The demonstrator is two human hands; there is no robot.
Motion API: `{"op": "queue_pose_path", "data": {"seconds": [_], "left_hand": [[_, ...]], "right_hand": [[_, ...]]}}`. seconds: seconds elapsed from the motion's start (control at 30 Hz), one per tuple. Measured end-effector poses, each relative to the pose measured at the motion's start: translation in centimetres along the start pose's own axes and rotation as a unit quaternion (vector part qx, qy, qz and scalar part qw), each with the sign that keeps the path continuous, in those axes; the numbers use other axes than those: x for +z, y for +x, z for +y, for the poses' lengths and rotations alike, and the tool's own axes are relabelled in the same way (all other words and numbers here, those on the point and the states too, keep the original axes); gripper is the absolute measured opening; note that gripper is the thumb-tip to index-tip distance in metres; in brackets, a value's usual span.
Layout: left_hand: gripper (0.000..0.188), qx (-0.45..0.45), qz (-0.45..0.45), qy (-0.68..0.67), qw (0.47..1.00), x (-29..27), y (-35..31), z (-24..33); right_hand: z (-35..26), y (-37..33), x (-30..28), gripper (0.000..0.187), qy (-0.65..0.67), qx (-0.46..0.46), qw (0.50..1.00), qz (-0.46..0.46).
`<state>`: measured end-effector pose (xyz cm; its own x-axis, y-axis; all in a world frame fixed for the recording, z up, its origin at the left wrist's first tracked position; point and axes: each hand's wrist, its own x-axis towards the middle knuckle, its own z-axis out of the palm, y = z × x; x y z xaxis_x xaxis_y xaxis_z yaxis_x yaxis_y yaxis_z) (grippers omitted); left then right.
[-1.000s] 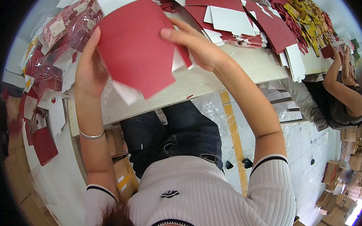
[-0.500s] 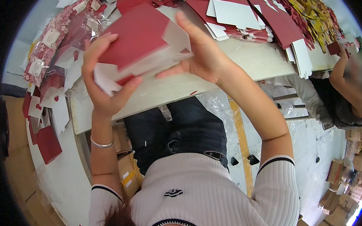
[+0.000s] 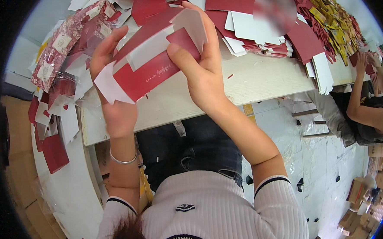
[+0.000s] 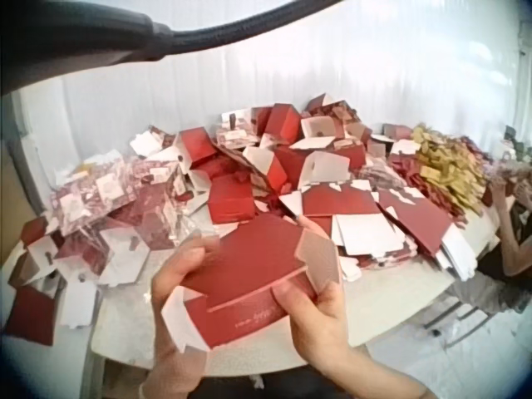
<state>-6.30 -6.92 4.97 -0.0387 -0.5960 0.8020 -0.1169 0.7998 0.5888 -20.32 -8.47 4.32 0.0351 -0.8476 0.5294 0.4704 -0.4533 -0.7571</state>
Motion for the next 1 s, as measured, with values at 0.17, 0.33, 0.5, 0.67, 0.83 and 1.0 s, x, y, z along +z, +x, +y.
{"op": "queue_pose_path", "data": {"seconds": [0.17,0.33,0.5,0.67,0.83,1.0], "left_hand": [[0.055,-0.051,-0.073,-0.194,0.977,-1.2,0.2,0.2],[0.042,-0.06,-0.022,-0.1,0.993,-1.2,0.3,1.0],[0.029,-0.027,0.014,-0.054,0.998,-1.9,0.5,1.4],[0.025,-0.101,0.065,-0.126,0.985,-0.5,0.0,1.9],[0.021,-0.146,0.086,-0.099,0.981,0.8,-0.2,1.2],[0.011,-0.085,0.024,-0.203,0.975,1.2,-0.7,0.2]], "right_hand": [[-0.5,-0.7,0.9,0.061,0.085,0.04,0.993,0.066],[-0.7,-2.1,1.2,0.064,0.014,0.027,0.999,0.025],[-1.6,-1.6,-0.1,0.071,0.049,0.002,0.993,-0.111],[-1.5,-1.1,-2.1,0.052,0.004,0.0,0.994,-0.107],[-1.5,-0.7,-1.5,0.033,-0.162,-0.084,0.983,-0.033],[-2.2,-0.9,-0.6,0.032,-0.116,-0.13,0.985,0.01]]}}
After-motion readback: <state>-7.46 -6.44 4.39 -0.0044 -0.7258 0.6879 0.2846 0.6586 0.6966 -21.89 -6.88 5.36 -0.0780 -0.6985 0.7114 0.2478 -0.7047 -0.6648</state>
